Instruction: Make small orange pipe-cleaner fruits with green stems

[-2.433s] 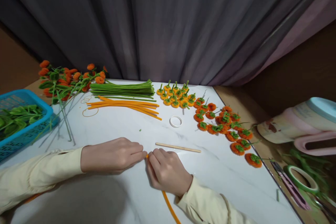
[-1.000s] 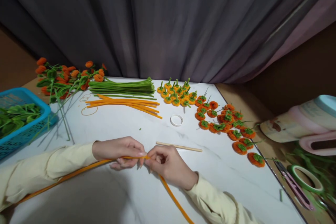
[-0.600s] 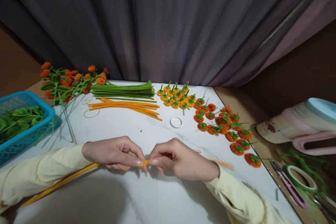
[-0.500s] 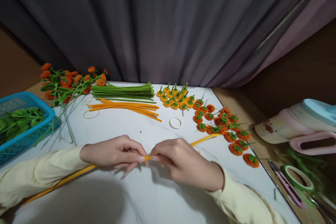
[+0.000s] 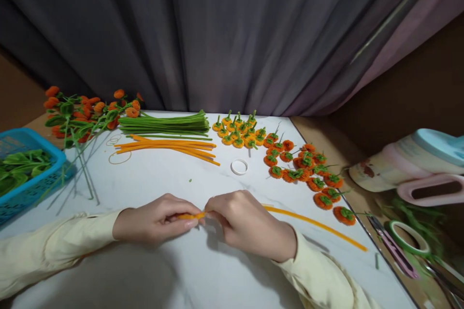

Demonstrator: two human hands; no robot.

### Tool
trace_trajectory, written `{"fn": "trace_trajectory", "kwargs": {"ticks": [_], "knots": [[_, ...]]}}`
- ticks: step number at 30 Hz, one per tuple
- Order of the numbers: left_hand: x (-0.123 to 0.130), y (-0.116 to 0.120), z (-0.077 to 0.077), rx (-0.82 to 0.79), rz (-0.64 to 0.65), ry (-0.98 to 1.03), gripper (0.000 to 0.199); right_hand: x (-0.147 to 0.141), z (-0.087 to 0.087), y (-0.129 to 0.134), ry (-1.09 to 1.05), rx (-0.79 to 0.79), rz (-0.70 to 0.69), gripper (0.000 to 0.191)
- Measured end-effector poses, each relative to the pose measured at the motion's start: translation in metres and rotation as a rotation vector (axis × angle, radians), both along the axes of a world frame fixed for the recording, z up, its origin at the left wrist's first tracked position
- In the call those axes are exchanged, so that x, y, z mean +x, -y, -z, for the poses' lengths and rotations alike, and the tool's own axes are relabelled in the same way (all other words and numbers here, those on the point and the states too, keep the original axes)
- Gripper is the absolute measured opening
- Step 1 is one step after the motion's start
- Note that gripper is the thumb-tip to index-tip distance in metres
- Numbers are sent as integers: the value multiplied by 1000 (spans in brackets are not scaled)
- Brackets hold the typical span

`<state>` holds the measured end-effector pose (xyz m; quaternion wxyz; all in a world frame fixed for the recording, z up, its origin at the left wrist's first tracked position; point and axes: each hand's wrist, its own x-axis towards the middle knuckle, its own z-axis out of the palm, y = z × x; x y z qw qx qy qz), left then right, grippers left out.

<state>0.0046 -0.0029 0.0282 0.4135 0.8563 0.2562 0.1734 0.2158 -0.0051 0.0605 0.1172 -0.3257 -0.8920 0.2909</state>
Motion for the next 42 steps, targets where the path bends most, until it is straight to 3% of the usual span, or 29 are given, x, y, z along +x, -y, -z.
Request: {"fn": "trace_trajectory", "kwargs": {"ticks": [7, 19, 32, 38, 42], "knots": [[1, 2, 15, 67, -10, 59, 29, -2, 2, 2, 52, -49, 43, 25], [3, 3, 12, 22, 9, 49, 31, -6, -1, 5, 41, -92, 77, 25], [4, -2, 6, -47, 51, 51, 27, -10, 1, 12, 120, 5, 93, 25], [2, -4, 10, -44, 85, 28, 29, -13, 3, 18, 278, 136, 67, 29], [-1, -5, 13, -128, 81, 55, 27, -12, -2, 14, 318, 101, 26, 31]]}}
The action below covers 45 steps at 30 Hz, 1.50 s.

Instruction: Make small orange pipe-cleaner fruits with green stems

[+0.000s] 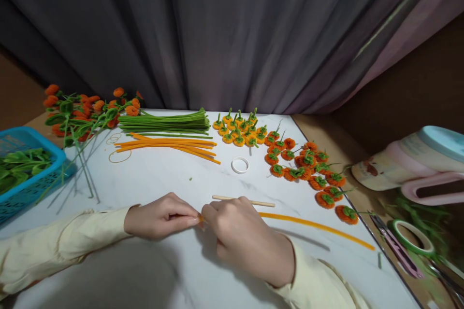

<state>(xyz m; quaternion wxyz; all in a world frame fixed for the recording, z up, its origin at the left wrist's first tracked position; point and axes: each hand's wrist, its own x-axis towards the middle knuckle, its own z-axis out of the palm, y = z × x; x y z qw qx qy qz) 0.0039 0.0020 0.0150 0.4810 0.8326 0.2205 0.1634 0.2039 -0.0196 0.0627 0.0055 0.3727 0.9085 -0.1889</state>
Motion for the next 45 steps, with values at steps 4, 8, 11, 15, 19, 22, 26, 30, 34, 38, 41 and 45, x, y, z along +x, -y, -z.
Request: {"fn": "trace_trajectory", "kwargs": {"ticks": [4, 8, 11, 15, 19, 22, 26, 30, 34, 38, 41, 45], "knots": [[-2, -2, 2, -169, -4, 27, 31, 3, -7, -4, -29, -82, -23, 35], [-2, -4, 3, -393, 1, 66, 34, 4, -9, -5, -54, -106, -18, 38], [-2, -5, 4, -520, -4, 82, 34, 4, -8, -5, -49, -92, -22, 39], [-3, -5, 5, -559, -5, 73, 34, 4, -6, -5, -50, -69, -40, 37], [-3, -6, 4, -522, 9, 53, 35, 3, -7, -4, -57, -108, -43, 37], [-3, -6, 4, -487, 19, 40, 36, 2, -8, -2, -37, -118, -45, 37], [-2, -5, 5, -417, 13, 23, 35, 0, -8, 0, 25, -54, -61, 34], [-3, -4, 6, -298, 2, 29, 31, -1, -5, 3, 52, 20, -71, 30], [-3, -4, 6, -216, -11, 27, 30, -2, -2, 5, 35, 28, -59, 30], [-2, -5, 6, -205, -2, 28, 30, -1, -2, 5, 32, -3, -33, 32], [-2, -5, 7, -262, -12, 21, 33, 1, -1, 1, 15, -38, 12, 24], [-2, -5, 8, -355, -22, 41, 35, 2, 1, -4, -41, -81, 56, 24]]}}
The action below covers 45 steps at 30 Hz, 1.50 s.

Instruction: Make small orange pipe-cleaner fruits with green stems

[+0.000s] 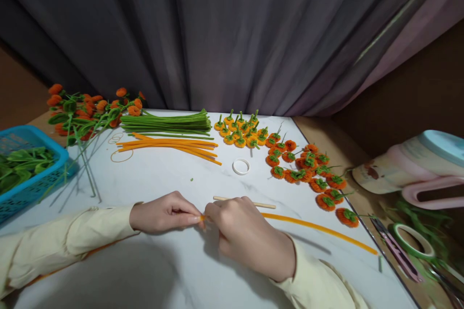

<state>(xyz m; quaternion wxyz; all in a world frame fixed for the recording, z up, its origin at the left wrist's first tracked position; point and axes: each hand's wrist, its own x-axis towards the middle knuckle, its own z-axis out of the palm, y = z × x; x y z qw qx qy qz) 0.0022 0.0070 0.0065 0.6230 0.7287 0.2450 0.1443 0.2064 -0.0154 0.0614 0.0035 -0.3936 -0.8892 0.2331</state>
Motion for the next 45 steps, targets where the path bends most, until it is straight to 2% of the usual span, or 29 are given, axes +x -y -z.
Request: {"fn": "trace_trajectory", "kwargs": {"ticks": [3, 7, 14, 20, 28, 36, 45], "knots": [[0, 0, 2, -12, -11, 20, 35, 0, -1, -1, -15, -30, 6, 32], [0, 0, 2, 20, -24, 7, 35, -1, -3, 0, -12, -48, 16, 32], [3, 2, -1, 210, -53, 17, 30, -1, -2, -1, -46, -80, 34, 28], [4, 5, 2, 342, -76, 4, 28, -3, 0, 0, -47, -85, 57, 23], [5, 7, 2, 497, -34, -9, 26, -6, -2, 2, -25, -106, 60, 23], [6, 6, 0, 543, 2, -39, 29, -8, 0, 5, 24, -59, 23, 25], [2, 8, 4, 455, -46, 44, 28, -4, -2, 0, -61, -115, 36, 26]]}}
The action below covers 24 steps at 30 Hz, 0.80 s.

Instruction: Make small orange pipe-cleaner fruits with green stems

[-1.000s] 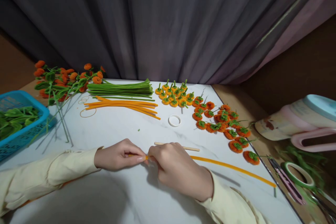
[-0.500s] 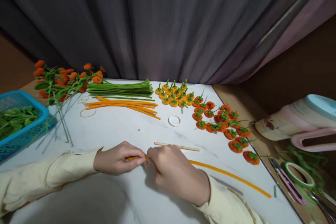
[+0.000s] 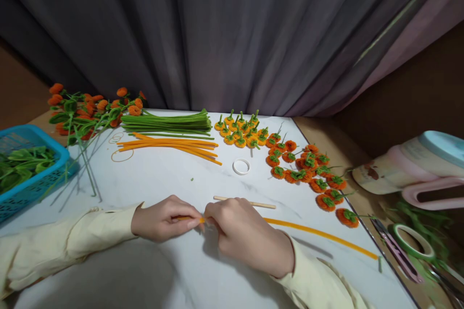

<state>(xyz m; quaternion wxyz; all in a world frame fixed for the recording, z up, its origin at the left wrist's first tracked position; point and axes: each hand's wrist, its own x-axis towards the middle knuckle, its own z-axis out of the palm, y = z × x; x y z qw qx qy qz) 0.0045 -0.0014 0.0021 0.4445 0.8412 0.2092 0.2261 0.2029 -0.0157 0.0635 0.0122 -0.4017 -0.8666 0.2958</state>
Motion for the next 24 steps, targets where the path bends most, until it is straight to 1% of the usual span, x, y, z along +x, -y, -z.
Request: {"fn": "trace_trajectory", "kwargs": {"ticks": [7, 13, 18, 24], "knots": [[0, 1, 3, 17, -27, 1, 27, 1, 4, -1, -7, 0, -14, 26], [1, 1, 1, 94, -37, 4, 29, 1, 5, -1, -32, -14, -5, 28], [1, 0, 0, 87, -38, 7, 27, 1, 5, 0, -47, -19, -1, 29], [1, 1, -1, 110, -35, -16, 26, -1, 4, 2, -26, -6, 31, 23]]}}
